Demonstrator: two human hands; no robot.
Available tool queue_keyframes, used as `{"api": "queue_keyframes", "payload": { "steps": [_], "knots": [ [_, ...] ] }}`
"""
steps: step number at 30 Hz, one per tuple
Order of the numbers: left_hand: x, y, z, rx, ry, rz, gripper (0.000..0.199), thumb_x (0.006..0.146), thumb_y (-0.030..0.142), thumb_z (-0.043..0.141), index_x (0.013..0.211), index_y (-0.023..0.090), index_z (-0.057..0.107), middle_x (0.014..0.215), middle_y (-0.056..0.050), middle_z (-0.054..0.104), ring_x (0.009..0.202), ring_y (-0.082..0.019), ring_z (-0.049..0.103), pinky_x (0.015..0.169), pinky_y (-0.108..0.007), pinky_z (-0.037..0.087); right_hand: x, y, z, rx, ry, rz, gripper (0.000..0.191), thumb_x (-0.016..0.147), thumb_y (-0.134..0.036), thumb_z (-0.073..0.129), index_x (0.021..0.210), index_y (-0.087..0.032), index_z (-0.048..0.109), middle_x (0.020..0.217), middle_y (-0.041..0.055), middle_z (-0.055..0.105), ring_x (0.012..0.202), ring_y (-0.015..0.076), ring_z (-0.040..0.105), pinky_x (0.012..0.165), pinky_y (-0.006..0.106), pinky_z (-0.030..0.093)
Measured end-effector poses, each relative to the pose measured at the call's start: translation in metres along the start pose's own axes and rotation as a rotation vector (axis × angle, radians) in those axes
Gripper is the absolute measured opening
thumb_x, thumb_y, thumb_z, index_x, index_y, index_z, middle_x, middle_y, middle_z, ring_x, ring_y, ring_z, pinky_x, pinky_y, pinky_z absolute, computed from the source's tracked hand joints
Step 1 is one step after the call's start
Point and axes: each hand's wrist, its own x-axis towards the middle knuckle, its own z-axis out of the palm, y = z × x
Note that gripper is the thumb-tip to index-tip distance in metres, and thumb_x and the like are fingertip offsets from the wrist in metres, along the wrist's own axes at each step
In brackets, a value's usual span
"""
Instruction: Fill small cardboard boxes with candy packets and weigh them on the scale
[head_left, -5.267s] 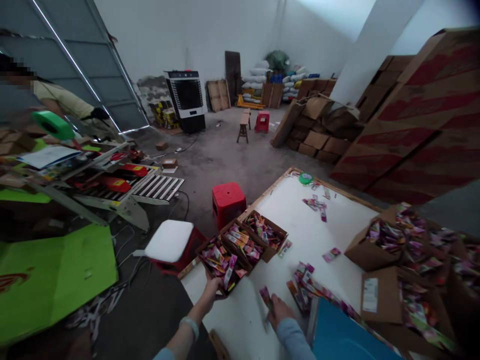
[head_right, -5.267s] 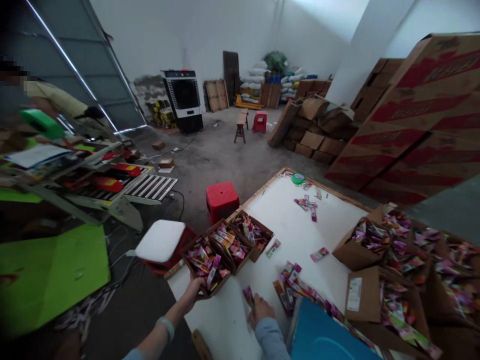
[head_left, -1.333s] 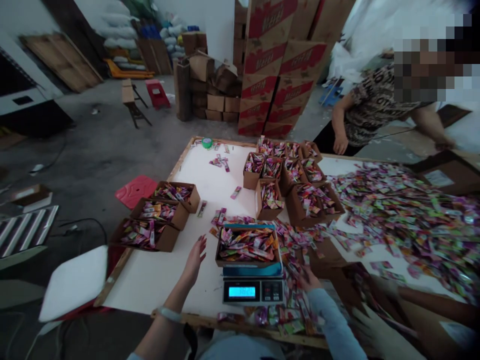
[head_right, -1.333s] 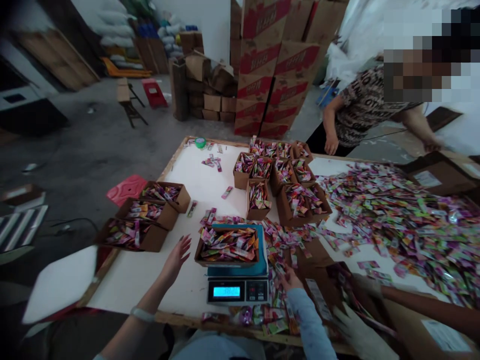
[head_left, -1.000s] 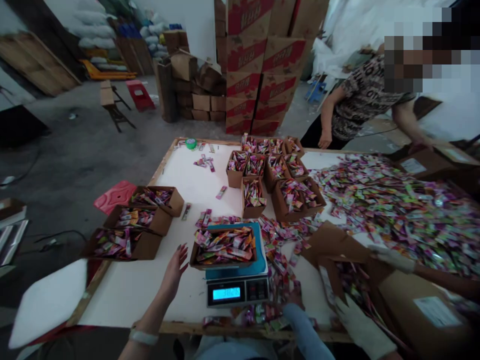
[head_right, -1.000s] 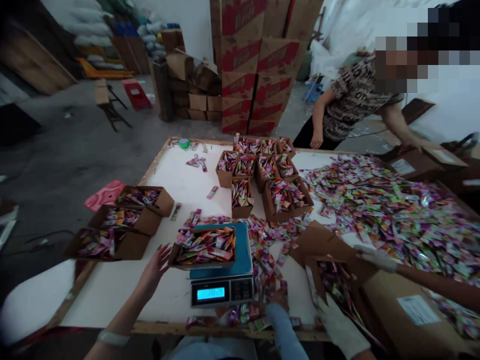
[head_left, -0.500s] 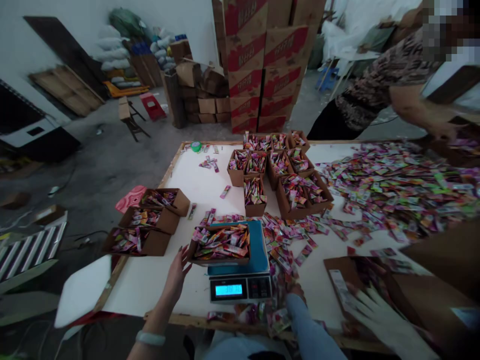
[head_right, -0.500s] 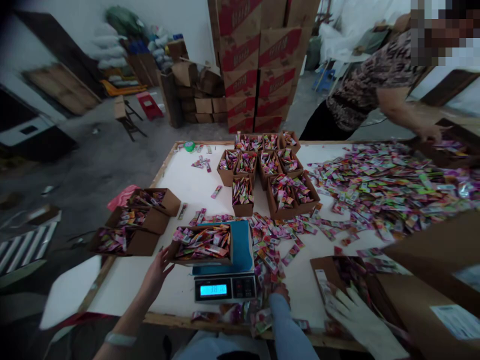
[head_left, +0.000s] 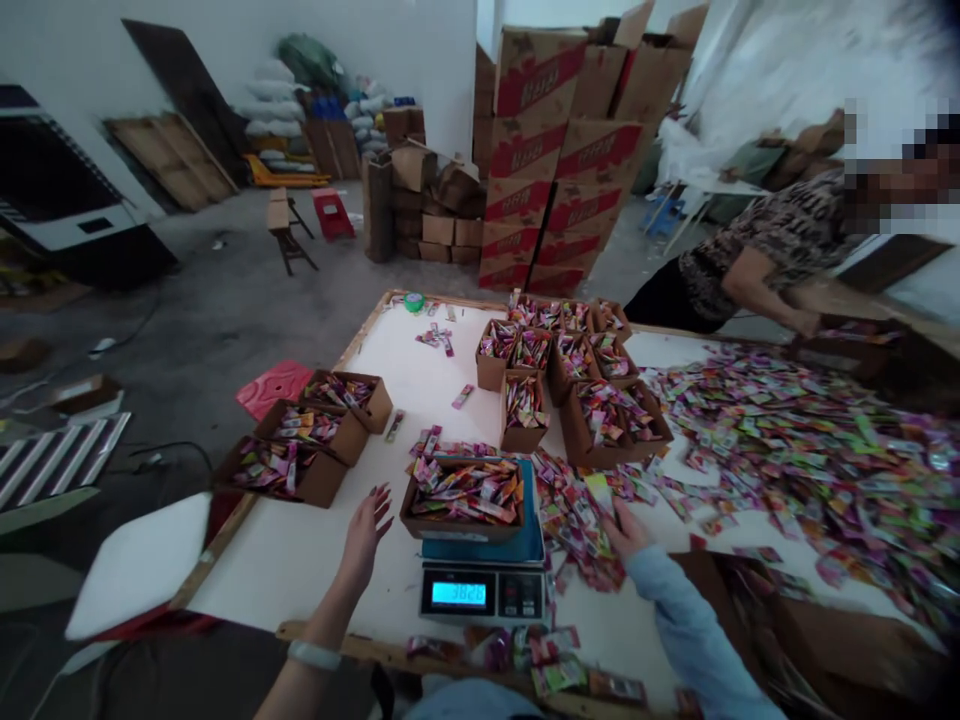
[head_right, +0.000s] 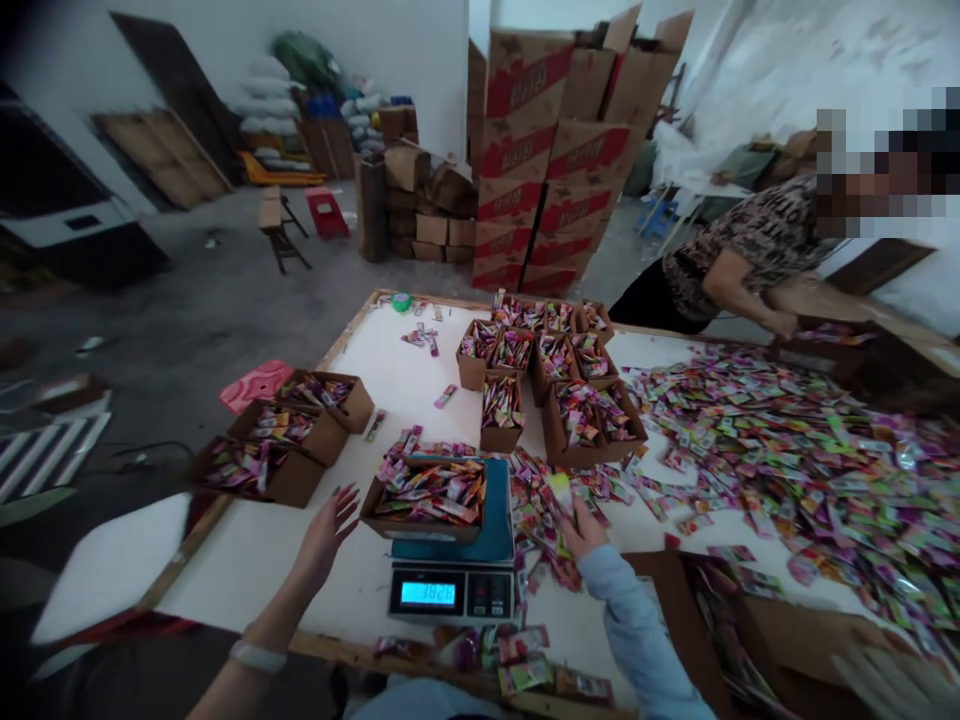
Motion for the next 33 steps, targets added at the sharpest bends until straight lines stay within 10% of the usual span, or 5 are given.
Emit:
{"api": "queue_keyframes", "payload": {
  "steps": [4,9,13,19,33],
  "knots": [
    [0.001,0.006,-0.006,-0.041,-0.012,0.013,0.037,0.088,0.038,0.044,0.114,0.017,0.06,0.137,-0.016,0.052,0.126,-0.027,0.049,0.104,-0.047,0.038,0.006,-0.122,0.014,-0.194,-0.229,-0.7,0.049,0.079,-0.024,0.04,0.126,-0.016,0.049,0.118,0.0121,0.06,0.107,0.0223,0.057,0.095,0.036,0.045],
    [0.0,0.004,-0.029,-0.08,0.001,0.042,0.034,0.086,0.038,0.048,0.11,0.017,0.062,0.134,-0.017,0.054,0.123,-0.027,0.052,0.102,-0.047,0.041,-0.003,-0.213,0.057,-0.644,-0.44,-0.794,0.058,0.078,-0.036,0.054,0.13,-0.011,0.047,0.113,0.0162,0.058,0.101,0.0275,0.057,0.088,0.041,0.047],
    [-0.001,-0.003,-0.058,-0.103,0.055,0.05,0.034,0.086,0.038,0.048,0.108,0.017,0.062,0.134,-0.017,0.055,0.122,-0.027,0.053,0.101,-0.047,0.042,0.004,-0.22,0.07,-0.608,-0.25,-0.675,0.085,0.074,-0.057,0.059,0.139,-0.008,0.037,0.117,0.0203,0.055,0.107,0.0332,0.054,0.09,0.045,0.045],
    [-0.005,-0.011,-0.086,-0.091,0.149,-0.021,0.032,0.088,0.034,0.047,0.109,0.017,0.062,0.134,-0.017,0.055,0.122,-0.026,0.053,0.102,-0.047,0.041,0.015,-0.222,0.069,-0.264,-0.065,-0.655,0.037,0.082,-0.031,0.049,0.112,-0.012,0.06,0.085,0.0084,0.065,0.082,0.0214,0.059,0.081,0.034,0.047],
    [-0.004,-0.007,-0.068,-0.113,0.098,0.001,0.031,0.088,0.033,0.047,0.109,0.016,0.06,0.134,-0.017,0.055,0.121,-0.025,0.054,0.102,-0.049,0.04,0.012,-0.225,0.071,-0.244,-0.076,-0.623,0.034,0.082,-0.032,0.047,0.107,-0.016,0.063,0.074,0.0042,0.065,0.066,0.0168,0.056,0.067,0.029,0.044]
  ]
}}
